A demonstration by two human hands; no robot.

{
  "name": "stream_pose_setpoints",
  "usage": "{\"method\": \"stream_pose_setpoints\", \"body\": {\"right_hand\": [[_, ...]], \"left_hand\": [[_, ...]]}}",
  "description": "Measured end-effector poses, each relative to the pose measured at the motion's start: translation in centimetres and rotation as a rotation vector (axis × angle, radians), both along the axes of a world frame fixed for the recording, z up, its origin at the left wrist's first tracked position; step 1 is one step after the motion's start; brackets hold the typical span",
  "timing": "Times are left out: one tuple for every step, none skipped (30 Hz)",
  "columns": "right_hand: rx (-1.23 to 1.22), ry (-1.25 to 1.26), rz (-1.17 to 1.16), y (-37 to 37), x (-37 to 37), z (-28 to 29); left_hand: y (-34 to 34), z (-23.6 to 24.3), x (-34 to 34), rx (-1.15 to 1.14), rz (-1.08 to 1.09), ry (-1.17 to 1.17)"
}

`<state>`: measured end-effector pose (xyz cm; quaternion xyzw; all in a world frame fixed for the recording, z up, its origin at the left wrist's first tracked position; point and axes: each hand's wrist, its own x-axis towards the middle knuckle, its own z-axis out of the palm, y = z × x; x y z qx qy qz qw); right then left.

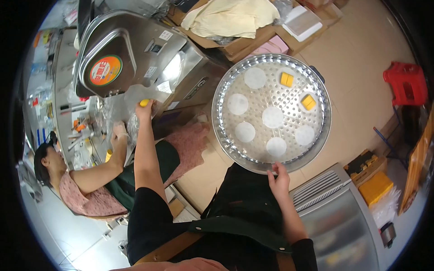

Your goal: Placing shaped dough onto steamer liners and assembling the steamer stack.

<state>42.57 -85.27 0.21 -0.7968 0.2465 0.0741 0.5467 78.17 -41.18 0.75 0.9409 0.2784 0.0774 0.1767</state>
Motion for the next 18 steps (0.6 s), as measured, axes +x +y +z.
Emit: {"method": "stream_pose_setpoints", "body": {"right_hand": [[-0.006, -0.009, 0.000, 0.1, 0.3, 0.2], [-0.009, 0.001, -0.022, 0.3, 0.6, 0.2], [-0.018, -0.011, -0.008, 0.5, 0.9, 0.4], [-0.030, -0.020, 0.002, 0.5, 0.9, 0.3], [-0.038, -0.006, -0.019, 0.5, 0.7, 0.2], [-0.037, -0.003, -0.026, 0.4, 0.7, 0.2], [-0.034, -0.001, -0.034, 0.3, 0.5, 0.1], [-0.038, 0.006, -0.046, 0.2, 0.3, -0.1], [-0.035, 0.017, -0.052, 0.1, -0.1, -0.3], [-0.030, 0.025, -0.053, 0.0, -0.4, -0.6], [-0.028, 0.026, -0.052, -0.1, -0.4, -0.3], [-0.014, 0.035, -0.037, -0.3, -0.1, 0.1], [-0.012, 0.060, -0.036, -0.7, -0.4, 0.1], [-0.013, 0.062, -0.032, -1.0, -0.5, 0.2], [-0.012, 0.061, -0.053, -1.5, -0.7, 0.4], [-0.010, 0.058, -0.071, -1.9, -1.1, 0.4], [-0.012, 0.061, -0.066, -2.3, -1.8, 0.3], [-0.009, 0.071, -0.094, -3.0, -2.6, -0.1]], "left_hand": [[-0.5, -0.1, -0.3, -0.005, -0.023, 0.011], [-0.9, -0.2, -0.9, 0.114, -0.024, -0.090], [-1.5, -0.1, -1.7, 0.230, -0.022, -0.193], [-3.1, 0.1, -2.5, 0.220, -0.046, -0.183], [-4.8, 0.3, -3.6, 0.283, -0.123, -0.320], [-6.8, 1.0, -4.8, 0.345, -0.192, -0.463], [-9.5, 1.3, -6.4, 0.257, -0.277, -0.473], [-12.8, 1.4, -8.2, 0.168, -0.360, -0.478], [-16.9, 1.5, -10.2, -0.088, -0.413, -0.438], [-20.3, 0.5, -12.4, -0.208, -0.487, -0.371], [-23.1, -0.2, -14.5, -0.261, -0.629, -0.256], [-24.4, -3.6, -16.8, -0.572, -0.644, -0.108], [-28.6, -3.3, -18.3, -0.405, -0.803, -0.082], [-31.1, -4.6, -19.3, -0.361, -0.854, 0.074], [-33.3, -6.0, -20.0, -0.445, -0.875, 0.104], [-35.0, -7.2, -20.4, -0.528, -0.892, 0.133], [-36.2, -8.4, -20.6, -0.531, -0.887, 0.134], [-37.5, -9.7, -20.5, -0.462, -0.851, 0.175]]}}
